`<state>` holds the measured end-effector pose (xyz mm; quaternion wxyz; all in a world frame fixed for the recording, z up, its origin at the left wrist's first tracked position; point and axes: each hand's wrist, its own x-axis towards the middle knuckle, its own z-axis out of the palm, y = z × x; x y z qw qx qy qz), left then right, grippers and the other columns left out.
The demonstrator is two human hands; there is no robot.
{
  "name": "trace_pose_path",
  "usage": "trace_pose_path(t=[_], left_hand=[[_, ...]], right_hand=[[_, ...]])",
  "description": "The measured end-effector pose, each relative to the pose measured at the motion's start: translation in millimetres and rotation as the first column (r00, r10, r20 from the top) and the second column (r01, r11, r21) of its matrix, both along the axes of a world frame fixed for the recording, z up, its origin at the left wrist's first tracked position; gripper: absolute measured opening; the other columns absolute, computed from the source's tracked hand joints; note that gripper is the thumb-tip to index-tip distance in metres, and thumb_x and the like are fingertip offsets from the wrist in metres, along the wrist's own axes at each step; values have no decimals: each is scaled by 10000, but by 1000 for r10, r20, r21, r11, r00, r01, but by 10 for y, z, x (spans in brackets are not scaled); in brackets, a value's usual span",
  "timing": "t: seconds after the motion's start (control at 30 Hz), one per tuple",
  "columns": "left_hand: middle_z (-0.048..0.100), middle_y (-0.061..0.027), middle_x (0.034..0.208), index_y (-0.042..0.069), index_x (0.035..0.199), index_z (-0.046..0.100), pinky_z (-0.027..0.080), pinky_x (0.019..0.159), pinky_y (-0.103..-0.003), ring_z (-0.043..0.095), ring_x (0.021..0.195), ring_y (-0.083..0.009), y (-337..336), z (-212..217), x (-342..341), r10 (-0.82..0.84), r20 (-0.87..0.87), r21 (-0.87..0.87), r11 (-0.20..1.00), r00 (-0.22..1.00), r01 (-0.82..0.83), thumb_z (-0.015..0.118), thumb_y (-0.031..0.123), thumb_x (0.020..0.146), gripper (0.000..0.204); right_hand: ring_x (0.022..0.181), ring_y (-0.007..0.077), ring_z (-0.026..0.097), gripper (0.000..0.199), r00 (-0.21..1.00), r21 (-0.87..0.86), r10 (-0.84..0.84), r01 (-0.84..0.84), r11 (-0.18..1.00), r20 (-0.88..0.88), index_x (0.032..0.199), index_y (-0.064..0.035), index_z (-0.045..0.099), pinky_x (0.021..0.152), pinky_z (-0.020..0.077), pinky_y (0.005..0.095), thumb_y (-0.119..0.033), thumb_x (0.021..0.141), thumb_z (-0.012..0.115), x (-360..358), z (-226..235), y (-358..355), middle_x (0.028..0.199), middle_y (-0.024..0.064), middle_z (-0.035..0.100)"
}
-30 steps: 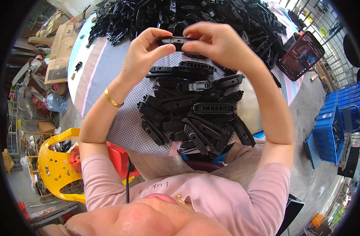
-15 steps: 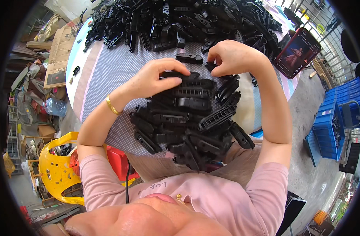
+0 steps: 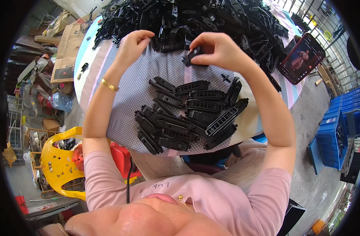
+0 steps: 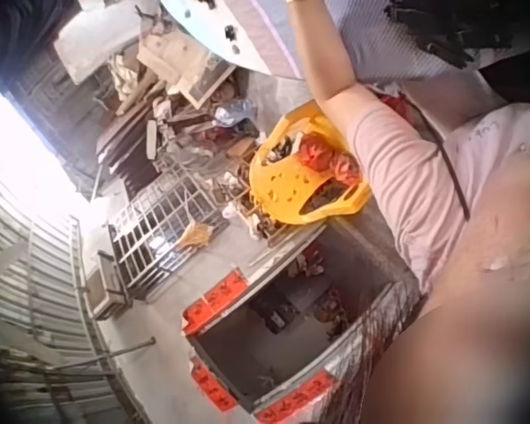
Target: Sorting and inspecting black plastic claw hair clips at a factory workstation.
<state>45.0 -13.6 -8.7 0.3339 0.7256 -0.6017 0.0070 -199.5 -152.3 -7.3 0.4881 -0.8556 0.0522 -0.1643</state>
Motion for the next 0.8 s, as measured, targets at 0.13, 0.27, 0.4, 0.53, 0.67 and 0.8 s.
trace_pose_path(t=[0.13,0.27,0.4,0.53,0.67,0.8], left_hand=[[613,-81,936,14,989,634,476,771,-294,571,879,-238,-97,-104,33,-87,575,-59,987,814,146,604,-16,724,268],[616,-79,945,14,953,619,458,817,-336,542,943,-265,-126,-86,62,-115,504,40,993,856,110,623,-5,712,242],[624,-83,905,3,890,592,465,796,-310,564,901,-236,-116,-128,52,-123,439,-29,988,890,150,637,24,731,166],[622,-60,854,-6,909,567,489,721,-264,600,785,-131,-23,36,-265,-85,-351,4,996,932,92,604,47,821,109],[609,-62,899,-25,1005,550,516,744,-254,606,796,-124,56,13,-670,-279,-694,-203,960,664,191,558,51,868,157],[619,-88,974,-16,1201,505,507,811,-255,612,860,-133,57,-44,-802,-320,-797,-259,947,513,189,543,-1,861,343]], right_hand=[[820,163,599,280,999,-406,-28,42,913,41,974,-24,614,744,488,273,-48,704,685,-1,-24,53,909,50,621],[846,261,596,288,990,-624,-62,125,771,123,962,-9,624,747,486,309,-61,682,665,-15,-79,14,912,97,617],[806,226,607,267,972,-598,-134,223,769,191,969,-5,633,710,489,288,-85,717,674,6,-44,47,896,86,622],[763,121,588,285,899,-298,-216,341,892,381,1034,-23,629,643,466,223,-106,766,678,66,-43,139,902,61,630],[714,109,585,291,887,-203,-259,354,913,382,1035,-21,629,592,459,212,-109,764,687,121,-62,346,873,63,630],[687,217,618,306,868,-297,-270,411,862,417,968,13,628,603,499,281,-162,728,703,114,-46,391,840,114,626]])
